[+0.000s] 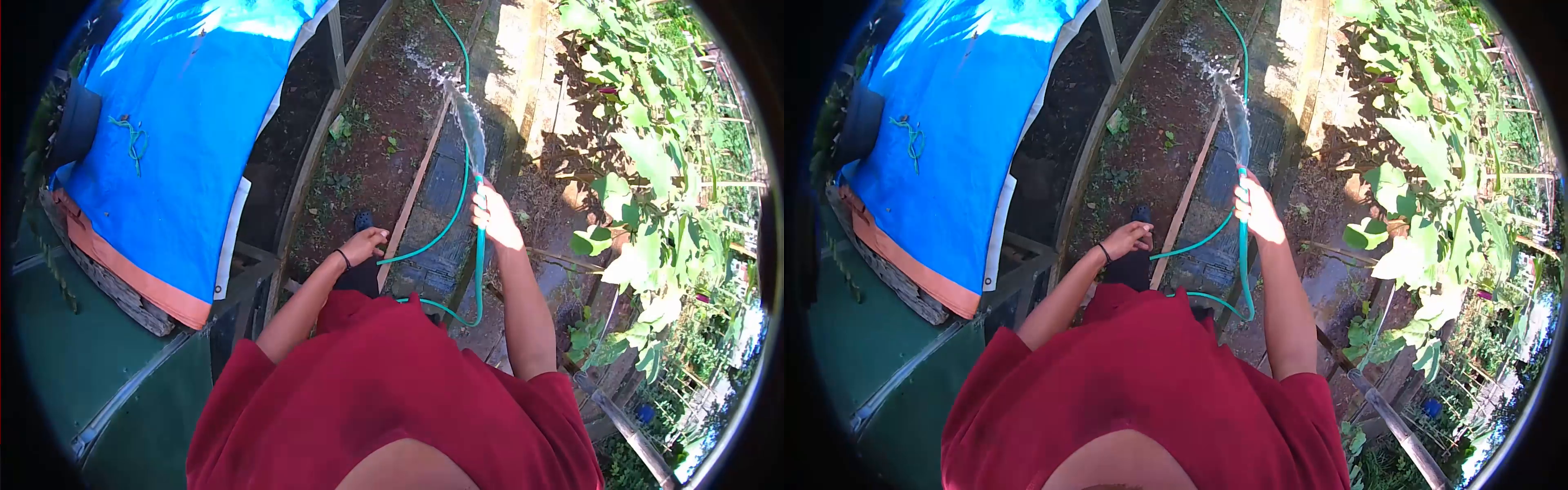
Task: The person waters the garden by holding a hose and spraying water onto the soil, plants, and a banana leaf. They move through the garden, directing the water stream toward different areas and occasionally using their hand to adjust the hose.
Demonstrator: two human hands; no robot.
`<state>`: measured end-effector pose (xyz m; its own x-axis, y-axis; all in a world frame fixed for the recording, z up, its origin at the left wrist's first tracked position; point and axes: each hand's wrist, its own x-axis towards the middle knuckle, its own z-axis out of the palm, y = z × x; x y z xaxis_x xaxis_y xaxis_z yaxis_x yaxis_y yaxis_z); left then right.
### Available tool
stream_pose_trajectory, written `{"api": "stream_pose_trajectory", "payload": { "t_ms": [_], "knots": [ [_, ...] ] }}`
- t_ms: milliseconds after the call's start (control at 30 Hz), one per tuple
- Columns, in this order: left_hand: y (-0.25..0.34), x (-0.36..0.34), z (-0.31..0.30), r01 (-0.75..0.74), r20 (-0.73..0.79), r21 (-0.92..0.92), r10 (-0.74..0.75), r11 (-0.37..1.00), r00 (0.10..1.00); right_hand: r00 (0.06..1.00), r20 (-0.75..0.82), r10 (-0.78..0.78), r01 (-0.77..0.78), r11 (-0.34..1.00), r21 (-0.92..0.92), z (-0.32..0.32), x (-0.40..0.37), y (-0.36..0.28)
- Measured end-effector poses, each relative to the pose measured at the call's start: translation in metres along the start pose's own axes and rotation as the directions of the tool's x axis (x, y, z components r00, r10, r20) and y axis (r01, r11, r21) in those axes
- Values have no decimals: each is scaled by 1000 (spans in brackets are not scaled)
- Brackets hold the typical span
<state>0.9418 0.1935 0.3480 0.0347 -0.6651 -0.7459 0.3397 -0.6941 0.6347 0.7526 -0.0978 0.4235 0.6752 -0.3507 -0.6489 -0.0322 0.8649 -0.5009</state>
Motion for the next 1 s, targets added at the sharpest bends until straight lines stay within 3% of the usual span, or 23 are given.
{"api": "stream_pose_trajectory", "payload": {
  "t_ms": [100,200,233,333,367,533,600,800,900,1000],
  "knots": [
    [37,-8,-40,24,-4,-7,-24,1000,1000,999,30,-45,45,999,13,31,-2,-23],
    [65,-20,-87,-66,-92,-16,65,998,994,998,-67,0,-1,1000,-18,64,-4,-52],
    [73,-29,-99,-121,-145,-104,105,987,984,991,-131,11,-18,998,-57,71,-1,-61],
    [60,-37,-127,-207,-217,-219,160,953,963,998,-47,-48,44,996,-76,80,11,-81],
    [50,-39,-133,-163,-227,-203,116,966,967,997,-55,-51,46,995,-94,81,18,-88],
    [32,-53,-130,17,-223,-289,-85,957,971,993,-100,-63,50,991,-126,96,54,-107],
    [36,-53,-125,39,-208,-304,-106,952,972,993,-17,-121,121,993,-5,101,67,-116],
    [97,-19,-122,-28,-173,-273,-20,962,985,992,28,-123,121,990,68,113,110,-155],
    [135,11,-122,-53,-149,-235,18,971,989,993,55,-107,107,994,13,113,139,-175],
    [185,50,-125,-9,-115,-154,-9,988,993,997,-20,-72,72,997,20,112,167,-192]
  ]
}}
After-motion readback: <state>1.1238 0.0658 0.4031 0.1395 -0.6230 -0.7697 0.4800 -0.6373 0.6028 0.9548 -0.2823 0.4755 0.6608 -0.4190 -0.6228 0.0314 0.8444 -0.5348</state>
